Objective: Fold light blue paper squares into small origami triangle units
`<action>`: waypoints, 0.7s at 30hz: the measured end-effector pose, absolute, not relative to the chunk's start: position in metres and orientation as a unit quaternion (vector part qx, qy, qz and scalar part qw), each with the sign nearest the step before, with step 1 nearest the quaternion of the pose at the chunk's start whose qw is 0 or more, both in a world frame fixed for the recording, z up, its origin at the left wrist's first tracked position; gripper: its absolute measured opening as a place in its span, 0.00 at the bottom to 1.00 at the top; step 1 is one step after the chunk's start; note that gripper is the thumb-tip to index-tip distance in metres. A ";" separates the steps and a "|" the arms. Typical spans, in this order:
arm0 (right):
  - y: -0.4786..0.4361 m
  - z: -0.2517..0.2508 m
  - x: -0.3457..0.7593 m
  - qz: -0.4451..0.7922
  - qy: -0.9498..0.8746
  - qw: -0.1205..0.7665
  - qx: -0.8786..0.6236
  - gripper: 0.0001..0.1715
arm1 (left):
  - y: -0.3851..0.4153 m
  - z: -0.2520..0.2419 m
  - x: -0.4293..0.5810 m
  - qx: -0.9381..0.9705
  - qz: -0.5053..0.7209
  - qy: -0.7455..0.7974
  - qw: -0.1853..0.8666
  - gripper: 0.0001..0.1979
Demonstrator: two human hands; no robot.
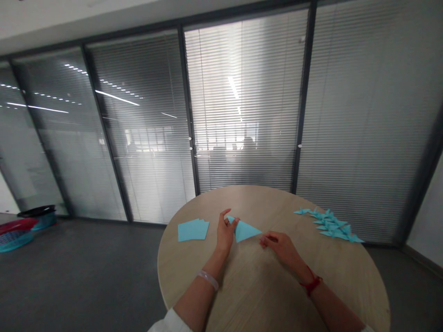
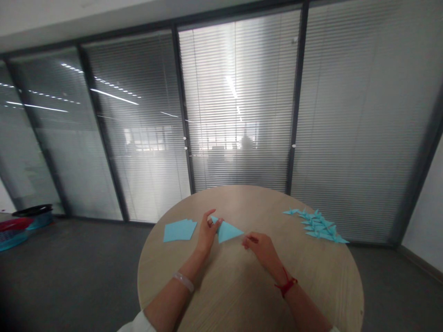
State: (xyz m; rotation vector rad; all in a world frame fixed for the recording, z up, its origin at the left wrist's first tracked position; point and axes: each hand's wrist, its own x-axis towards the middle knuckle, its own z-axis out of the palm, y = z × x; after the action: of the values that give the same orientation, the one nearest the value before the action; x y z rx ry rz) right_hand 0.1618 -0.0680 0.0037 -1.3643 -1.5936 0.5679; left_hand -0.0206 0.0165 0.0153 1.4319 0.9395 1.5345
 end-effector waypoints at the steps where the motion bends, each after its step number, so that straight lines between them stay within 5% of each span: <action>1: -0.068 0.004 0.162 0.230 -0.647 0.472 -0.553 0.19 | 0.017 0.016 -0.022 0.566 0.614 0.382 0.394 0.23; 9: -0.062 0.003 0.162 0.242 -0.575 0.563 -0.543 0.21 | 0.009 0.016 -0.015 0.633 0.553 0.340 0.422 0.25; 13: -0.056 -0.004 0.162 0.197 -0.546 0.604 -0.546 0.29 | 0.004 0.016 -0.013 0.662 0.534 0.350 0.392 0.23; 21: -0.064 -0.001 0.156 0.200 -0.687 0.479 -0.508 0.16 | -0.007 0.015 -0.009 0.718 0.478 0.314 0.396 0.23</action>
State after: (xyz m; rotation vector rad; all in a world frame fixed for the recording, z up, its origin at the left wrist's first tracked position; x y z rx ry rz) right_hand 0.1560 -0.0640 -0.0009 -1.2396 -1.6780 0.4890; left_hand -0.0087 -0.0071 0.0148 1.8205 0.7968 1.2122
